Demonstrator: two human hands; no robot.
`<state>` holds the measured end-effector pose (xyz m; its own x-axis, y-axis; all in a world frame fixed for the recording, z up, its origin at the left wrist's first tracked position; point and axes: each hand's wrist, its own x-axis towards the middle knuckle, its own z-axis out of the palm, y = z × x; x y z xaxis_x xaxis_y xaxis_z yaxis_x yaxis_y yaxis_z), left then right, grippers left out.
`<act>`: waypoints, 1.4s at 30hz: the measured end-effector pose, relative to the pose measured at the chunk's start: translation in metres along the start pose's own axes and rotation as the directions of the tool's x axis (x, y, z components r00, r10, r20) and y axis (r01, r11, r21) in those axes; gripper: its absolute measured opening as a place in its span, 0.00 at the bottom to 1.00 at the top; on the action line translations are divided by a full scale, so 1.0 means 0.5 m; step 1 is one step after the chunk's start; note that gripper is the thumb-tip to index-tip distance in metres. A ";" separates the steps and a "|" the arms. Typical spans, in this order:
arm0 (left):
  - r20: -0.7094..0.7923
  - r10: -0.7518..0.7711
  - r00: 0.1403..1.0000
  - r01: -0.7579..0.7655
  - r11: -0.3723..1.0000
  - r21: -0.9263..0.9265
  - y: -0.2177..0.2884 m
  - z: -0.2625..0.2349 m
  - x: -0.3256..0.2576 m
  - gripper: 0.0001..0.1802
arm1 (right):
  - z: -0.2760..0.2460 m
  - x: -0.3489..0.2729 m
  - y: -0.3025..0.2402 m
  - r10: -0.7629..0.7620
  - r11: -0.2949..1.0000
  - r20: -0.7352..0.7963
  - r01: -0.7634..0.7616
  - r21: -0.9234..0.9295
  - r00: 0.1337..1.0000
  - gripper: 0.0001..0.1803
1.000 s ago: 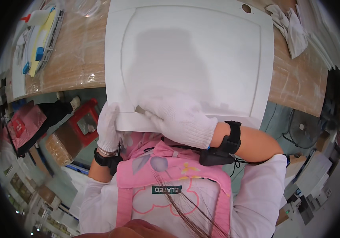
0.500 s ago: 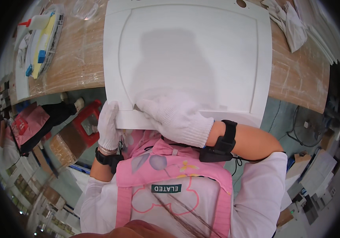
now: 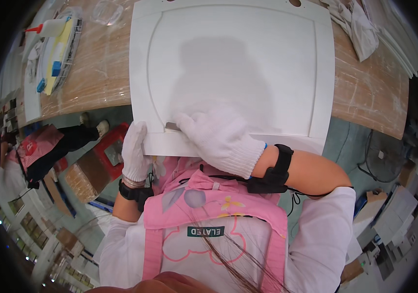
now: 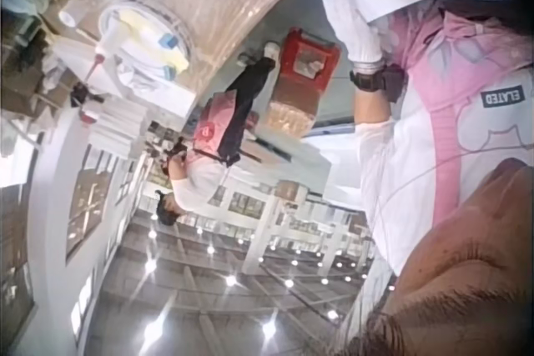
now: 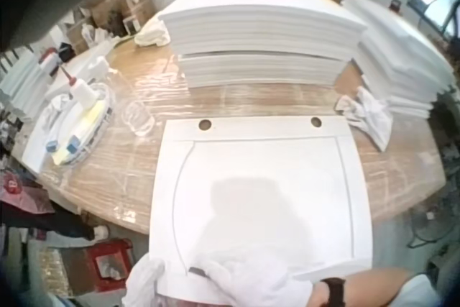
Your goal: Cleaning and refining the surface of white cabinet door panels using a scraper, a sponge, and a cloth to remove excess material or residue.
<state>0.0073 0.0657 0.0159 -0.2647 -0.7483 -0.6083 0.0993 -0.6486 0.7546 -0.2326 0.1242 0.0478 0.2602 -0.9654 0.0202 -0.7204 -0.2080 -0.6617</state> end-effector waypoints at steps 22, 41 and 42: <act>-0.020 0.022 1.000 -0.020 0.997 0.076 0.010 0.021 -0.006 0.20 | -0.010 0.018 -0.021 -0.021 0.986 -0.006 0.020 -0.164 1.000 0.08; -0.012 0.027 1.000 -0.026 0.997 0.073 0.007 0.018 -0.006 0.18 | -0.011 0.023 -0.022 -0.150 0.966 0.056 0.158 -0.205 0.987 0.12; -0.011 0.036 0.999 -0.035 0.996 0.077 0.002 0.013 -0.002 0.18 | -0.015 0.026 -0.015 -0.118 0.977 0.063 0.128 -0.173 0.991 0.11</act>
<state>0.0013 0.0667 0.0190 -0.2502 -0.7729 -0.5832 0.0343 -0.6090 0.7924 -0.2287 0.1122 0.0585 0.3837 -0.9221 0.0506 -0.7819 -0.3535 -0.5135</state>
